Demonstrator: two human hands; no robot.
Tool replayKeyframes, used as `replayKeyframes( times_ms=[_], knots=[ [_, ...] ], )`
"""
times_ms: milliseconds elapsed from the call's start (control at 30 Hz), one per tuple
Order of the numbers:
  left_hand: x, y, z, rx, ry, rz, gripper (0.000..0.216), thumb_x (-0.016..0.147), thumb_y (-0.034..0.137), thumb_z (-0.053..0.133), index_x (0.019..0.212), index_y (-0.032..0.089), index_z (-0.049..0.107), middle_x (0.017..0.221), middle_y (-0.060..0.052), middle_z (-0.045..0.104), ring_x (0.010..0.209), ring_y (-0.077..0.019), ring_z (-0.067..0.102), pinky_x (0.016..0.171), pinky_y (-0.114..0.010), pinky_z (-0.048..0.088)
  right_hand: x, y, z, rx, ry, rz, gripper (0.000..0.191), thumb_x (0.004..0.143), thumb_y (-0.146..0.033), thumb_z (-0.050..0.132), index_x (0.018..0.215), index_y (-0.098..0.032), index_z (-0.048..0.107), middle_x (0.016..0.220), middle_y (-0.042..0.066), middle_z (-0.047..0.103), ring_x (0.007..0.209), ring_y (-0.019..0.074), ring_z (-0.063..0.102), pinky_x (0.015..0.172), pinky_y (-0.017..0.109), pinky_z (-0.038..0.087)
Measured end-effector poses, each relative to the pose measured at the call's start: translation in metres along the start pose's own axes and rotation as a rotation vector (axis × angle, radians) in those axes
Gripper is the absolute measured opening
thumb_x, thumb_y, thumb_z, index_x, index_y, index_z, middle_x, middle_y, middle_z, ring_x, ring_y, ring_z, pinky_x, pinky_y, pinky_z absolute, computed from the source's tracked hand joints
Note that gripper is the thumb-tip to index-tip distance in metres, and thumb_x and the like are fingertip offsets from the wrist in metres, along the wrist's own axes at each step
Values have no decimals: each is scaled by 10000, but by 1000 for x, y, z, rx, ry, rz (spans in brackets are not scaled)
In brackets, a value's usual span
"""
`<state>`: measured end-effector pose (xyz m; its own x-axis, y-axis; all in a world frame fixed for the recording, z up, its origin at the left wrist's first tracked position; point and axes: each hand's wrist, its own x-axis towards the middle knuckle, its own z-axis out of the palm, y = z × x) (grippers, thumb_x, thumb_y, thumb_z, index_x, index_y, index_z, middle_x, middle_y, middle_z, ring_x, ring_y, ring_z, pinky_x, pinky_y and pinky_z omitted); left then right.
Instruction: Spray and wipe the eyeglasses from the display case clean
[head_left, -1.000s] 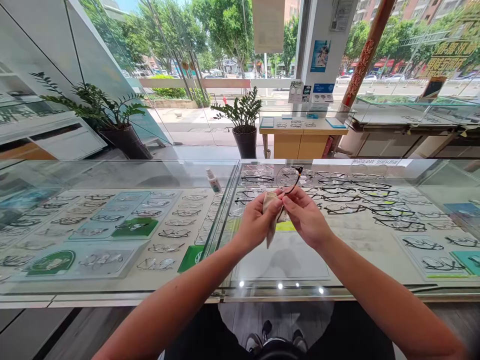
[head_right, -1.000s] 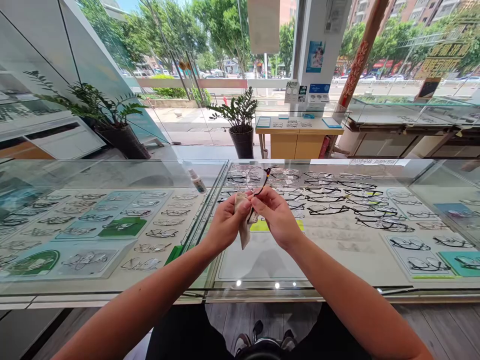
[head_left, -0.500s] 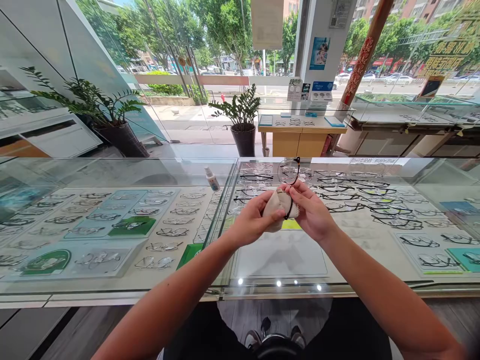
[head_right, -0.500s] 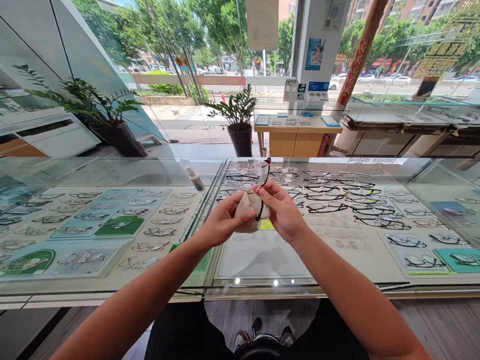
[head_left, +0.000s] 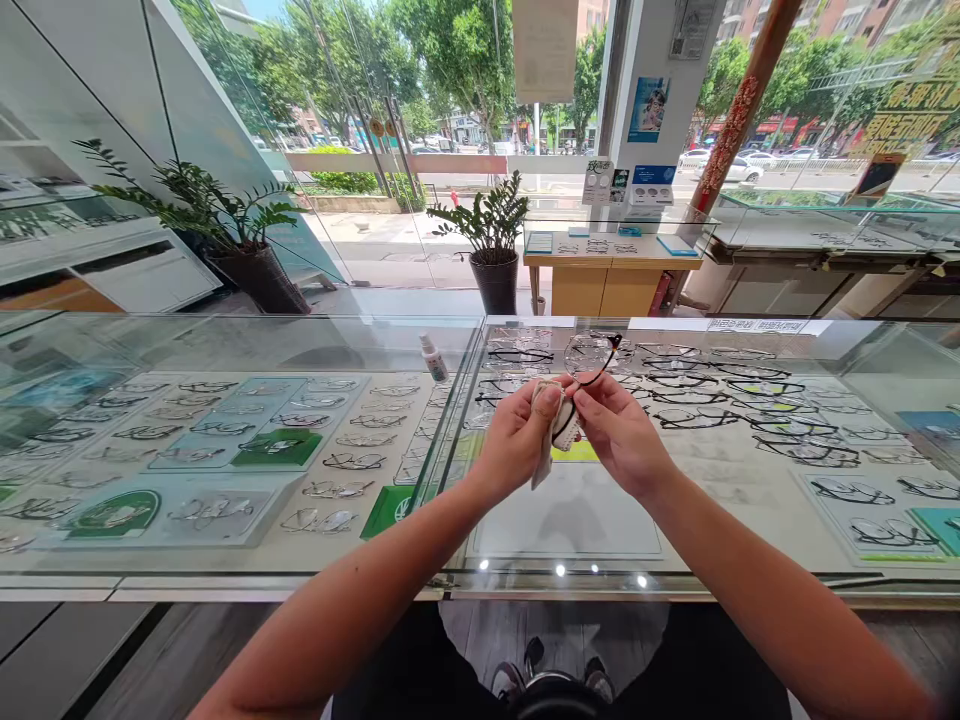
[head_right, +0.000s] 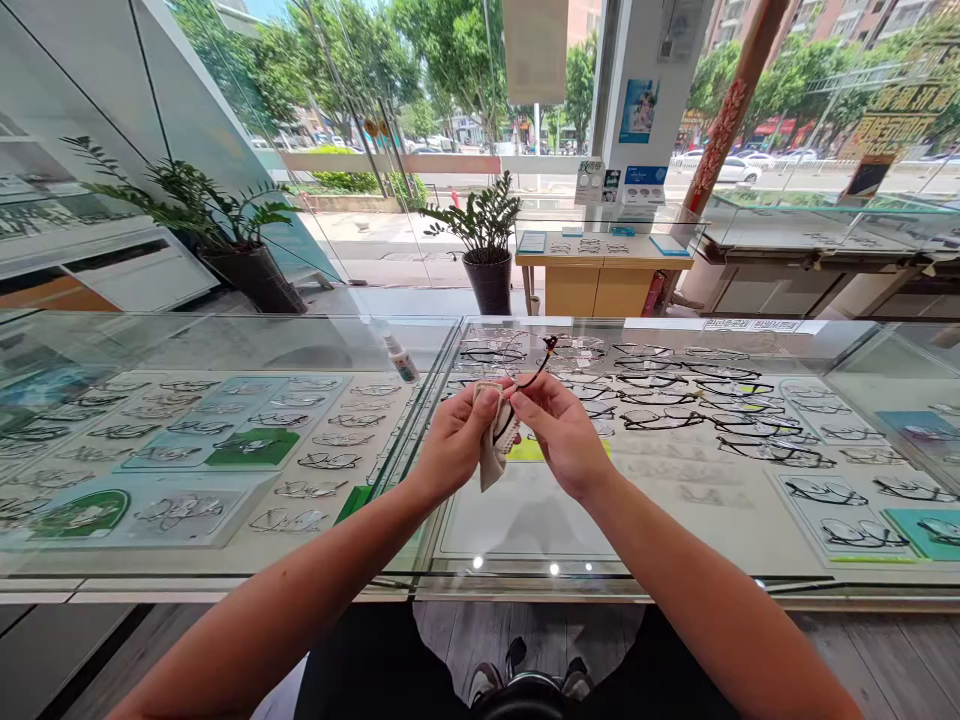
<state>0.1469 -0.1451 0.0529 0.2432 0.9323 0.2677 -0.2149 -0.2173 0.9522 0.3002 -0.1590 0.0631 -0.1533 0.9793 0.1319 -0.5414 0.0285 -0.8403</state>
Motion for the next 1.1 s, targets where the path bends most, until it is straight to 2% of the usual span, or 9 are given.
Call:
replayKeyframes(
  times_ms=[67,133,267,367,600,767,933,1000,1100],
  knots=[
    [1,2,-5,41,-37,1,530,948,694,684,1062,183,765,862,-55,711,802,-182,629,741,-297,514,1,-2,-3,0,5,1,320,763,-436,953,975,-299,756,965,-15,754,830,165,640,715,302,522],
    [3,6,-10,66,-125,-5,503,963,669,678,1032,178,765,879,-64,707,843,-195,627,773,-305,515,2,-4,-6,13,9,7,282,783,-422,941,960,-293,763,1014,-12,757,872,164,651,776,302,543],
    [6,12,-18,52,-332,-25,437,986,561,706,1213,190,749,1060,-83,721,989,-211,630,889,-305,505,6,-7,-12,88,21,31,249,783,-384,944,909,-269,763,1040,-14,750,919,147,656,821,262,551],
    [5,12,-20,20,-384,-41,444,984,502,729,1312,204,707,1122,-81,701,995,-198,609,889,-289,487,7,-8,-14,122,24,52,253,778,-375,952,898,-263,760,1037,-16,753,910,138,657,806,244,555],
    [4,8,-16,3,-351,-80,460,924,468,811,1246,173,669,1010,-46,650,879,-160,565,778,-252,455,7,-5,-14,164,29,61,233,779,-343,951,891,-267,762,1033,-26,766,934,138,677,854,255,565],
    [4,6,-14,47,-298,-70,452,915,485,817,1180,158,653,905,-11,611,778,-127,520,692,-230,427,6,-2,-13,165,6,70,250,768,-349,968,926,-274,790,1020,-29,779,885,127,676,765,232,557],
    [3,6,-12,72,-265,-25,525,939,498,791,1324,167,658,991,-36,655,844,-137,574,762,-243,480,4,-2,-12,163,-15,80,284,743,-359,986,944,-295,796,980,-38,776,819,123,665,674,228,540],
    [2,5,-11,65,-242,-20,565,942,518,783,1370,175,649,990,-38,668,837,-137,587,765,-248,490,4,-2,-10,155,-19,68,300,717,-352,1003,929,-299,798,974,-39,783,822,121,672,695,224,550],
    [2,4,-8,35,-199,-29,588,928,559,786,1347,169,654,890,-16,655,747,-121,570,704,-241,481,3,-3,-8,114,-18,25,294,697,-342,1017,897,-294,807,988,-34,800,895,123,696,818,225,573]
  ],
)
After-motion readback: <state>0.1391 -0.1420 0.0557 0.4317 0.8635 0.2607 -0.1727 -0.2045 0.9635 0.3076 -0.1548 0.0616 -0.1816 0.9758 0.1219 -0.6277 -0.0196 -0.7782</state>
